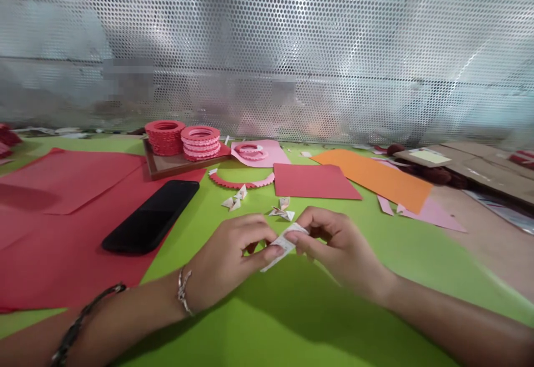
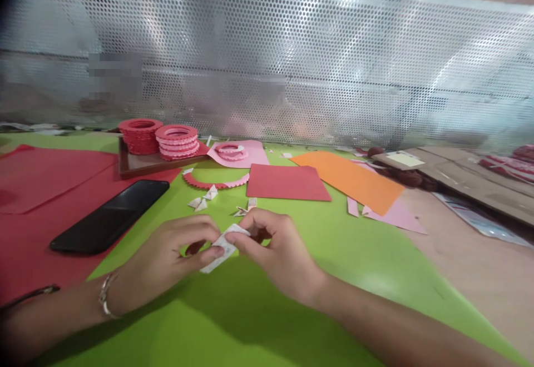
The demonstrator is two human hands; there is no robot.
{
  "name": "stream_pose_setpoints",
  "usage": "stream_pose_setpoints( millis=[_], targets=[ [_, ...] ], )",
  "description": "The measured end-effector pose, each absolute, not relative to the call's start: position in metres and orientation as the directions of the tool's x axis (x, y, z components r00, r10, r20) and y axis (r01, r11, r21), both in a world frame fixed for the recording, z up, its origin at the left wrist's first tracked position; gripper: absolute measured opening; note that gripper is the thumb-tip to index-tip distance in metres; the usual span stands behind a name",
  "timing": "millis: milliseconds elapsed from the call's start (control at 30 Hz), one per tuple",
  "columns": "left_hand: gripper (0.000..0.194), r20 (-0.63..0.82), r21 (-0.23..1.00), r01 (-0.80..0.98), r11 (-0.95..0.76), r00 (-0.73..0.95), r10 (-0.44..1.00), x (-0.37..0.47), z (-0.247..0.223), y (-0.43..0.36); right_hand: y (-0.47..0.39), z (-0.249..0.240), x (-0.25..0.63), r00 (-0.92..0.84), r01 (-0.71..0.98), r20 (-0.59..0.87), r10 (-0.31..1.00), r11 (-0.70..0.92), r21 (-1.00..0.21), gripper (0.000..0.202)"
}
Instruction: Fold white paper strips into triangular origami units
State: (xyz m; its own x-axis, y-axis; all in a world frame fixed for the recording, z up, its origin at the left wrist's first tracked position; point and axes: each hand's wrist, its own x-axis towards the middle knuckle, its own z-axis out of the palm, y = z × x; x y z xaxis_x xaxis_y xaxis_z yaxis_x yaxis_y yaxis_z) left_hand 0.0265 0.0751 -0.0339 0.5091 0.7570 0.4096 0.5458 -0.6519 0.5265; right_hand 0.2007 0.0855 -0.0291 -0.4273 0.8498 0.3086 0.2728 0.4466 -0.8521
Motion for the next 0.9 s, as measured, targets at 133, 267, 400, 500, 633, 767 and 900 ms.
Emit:
stream_pose_setpoints(
  millis=[133, 267, 400, 500, 633, 767, 900],
  targets=[
    [0.014, 0.369, 0.64, 0.516, -0.569, 0.443, 0.817, 0.03, -0.035, 0.073, 0.084, -0.027, 0.201, -0.407, 0.255, 0.338, 0.848, 0.461, -0.85, 0.02],
    [0.019, 0.33, 0.711, 0.476, -0.517, 0.423, 0.844, 0.031, -0.033, 0.072, 0.084, -0.028, 0.2, -0.42, 0.165, 0.363, 0.832, 0.464, -0.871, 0.017],
    [0.021, 0.233, 0.829, 0.406, -0.384, 0.373, 0.898, 0.031, -0.031, 0.071, 0.085, -0.033, 0.197, -0.455, 0.052, 0.303, 0.838, 0.364, -0.93, 0.009],
    [0.021, 0.234, 0.854, 0.378, -0.357, 0.335, 0.913, 0.032, -0.032, 0.071, 0.085, -0.037, 0.195, -0.46, 0.073, 0.239, 0.855, 0.305, -0.95, 0.01],
    [0.022, 0.243, 0.849, 0.39, -0.357, 0.314, 0.918, 0.032, -0.035, 0.073, 0.085, -0.038, 0.195, -0.429, 0.144, 0.221, 0.876, 0.308, -0.941, 0.019],
    [0.025, 0.263, 0.812, 0.438, -0.386, 0.315, 0.912, 0.032, -0.037, 0.073, 0.084, -0.035, 0.196, -0.44, 0.196, 0.255, 0.861, 0.37, -0.908, 0.027],
    [0.019, 0.271, 0.821, 0.424, -0.383, 0.302, 0.914, 0.032, -0.037, 0.072, 0.084, -0.036, 0.196, -0.451, 0.263, 0.308, 0.838, 0.455, -0.851, 0.03]
  ],
)
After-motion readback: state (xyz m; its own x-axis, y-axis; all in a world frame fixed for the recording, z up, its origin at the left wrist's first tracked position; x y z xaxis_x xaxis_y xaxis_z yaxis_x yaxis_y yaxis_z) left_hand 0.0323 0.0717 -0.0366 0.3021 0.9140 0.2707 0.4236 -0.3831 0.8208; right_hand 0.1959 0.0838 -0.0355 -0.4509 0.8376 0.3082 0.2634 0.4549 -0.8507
